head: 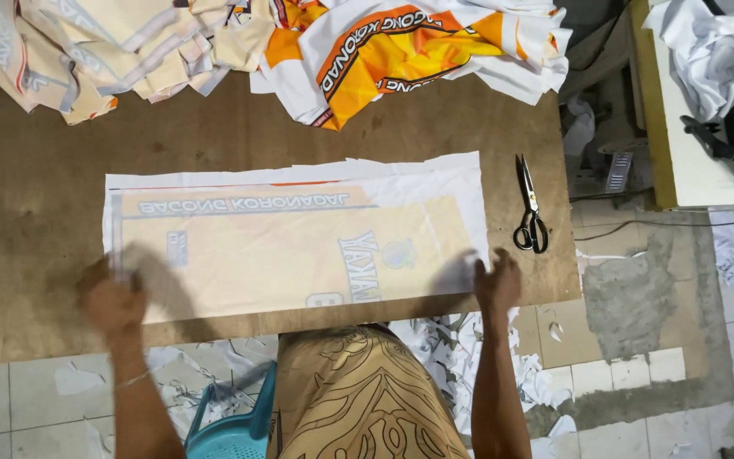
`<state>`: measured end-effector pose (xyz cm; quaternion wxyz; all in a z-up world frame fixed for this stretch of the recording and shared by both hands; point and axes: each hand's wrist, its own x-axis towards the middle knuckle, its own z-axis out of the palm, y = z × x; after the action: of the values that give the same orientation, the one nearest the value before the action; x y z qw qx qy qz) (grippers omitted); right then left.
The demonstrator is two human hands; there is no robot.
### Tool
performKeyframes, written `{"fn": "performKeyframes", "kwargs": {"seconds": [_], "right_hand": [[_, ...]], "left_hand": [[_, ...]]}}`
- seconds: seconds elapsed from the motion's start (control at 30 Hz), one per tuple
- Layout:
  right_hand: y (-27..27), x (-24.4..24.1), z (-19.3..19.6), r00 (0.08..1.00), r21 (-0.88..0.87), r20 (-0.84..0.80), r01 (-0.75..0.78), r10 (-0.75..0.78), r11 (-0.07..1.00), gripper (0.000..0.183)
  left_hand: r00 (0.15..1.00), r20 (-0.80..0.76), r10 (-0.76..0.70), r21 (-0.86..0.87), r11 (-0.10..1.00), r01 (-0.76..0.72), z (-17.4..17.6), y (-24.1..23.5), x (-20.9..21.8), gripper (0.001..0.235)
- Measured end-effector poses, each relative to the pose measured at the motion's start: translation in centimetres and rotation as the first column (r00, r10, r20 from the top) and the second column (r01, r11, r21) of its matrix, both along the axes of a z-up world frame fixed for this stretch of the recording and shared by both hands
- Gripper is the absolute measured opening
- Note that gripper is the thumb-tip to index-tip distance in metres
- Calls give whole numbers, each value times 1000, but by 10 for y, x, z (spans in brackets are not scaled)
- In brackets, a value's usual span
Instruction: Cutting out printed jersey panels from fabric sheets using scissors on a work table.
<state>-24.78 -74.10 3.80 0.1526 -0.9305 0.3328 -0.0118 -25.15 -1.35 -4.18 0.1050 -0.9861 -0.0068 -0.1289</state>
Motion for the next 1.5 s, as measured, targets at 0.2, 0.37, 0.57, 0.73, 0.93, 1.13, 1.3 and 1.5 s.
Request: {"fn": "performKeyframes", "kwargs": {"seconds": [0.2, 0.37, 0.57, 0.73, 0.93, 1.13, 1.3, 1.5], "right_hand": [[108, 108, -8, 836, 94, 69, -549, 545, 830, 30], [143, 131, -5, 713, 64, -14, -699, 701, 712, 37], [124, 181, -14, 772, 24, -100, -629, 628, 777, 33], [113, 206, -30, 674, -121, -120, -739, 729, 663, 34], [117, 204, -27, 711, -247, -72, -692, 699, 678, 17], [106, 205, -37, 722, -270, -13, -669, 692, 692, 14], [104, 213, -37, 646, -246, 88, -723, 758, 645, 15], [110, 218, -25, 700, -96, 34, -708, 713, 700, 24]], "left_hand": [[868, 194, -457, -703, 552, 448, 27, -250, 147, 34], [937, -38, -348, -444, 846, 296, 20, -229, 187, 40], [999, 37, 13, -302, 953, -2, 37, -74, 179, 41], [979, -159, 129, -414, 891, -185, 7, 21, 179, 51], [964, -210, 162, -457, 855, -244, 12, 39, 194, 31], [951, -255, 175, -393, 880, -267, 14, 42, 193, 15], [998, -37, 42, -358, 932, -53, 33, 36, 187, 14], [1000, 22, -5, -408, 913, 14, 35, 39, 190, 14]]}}
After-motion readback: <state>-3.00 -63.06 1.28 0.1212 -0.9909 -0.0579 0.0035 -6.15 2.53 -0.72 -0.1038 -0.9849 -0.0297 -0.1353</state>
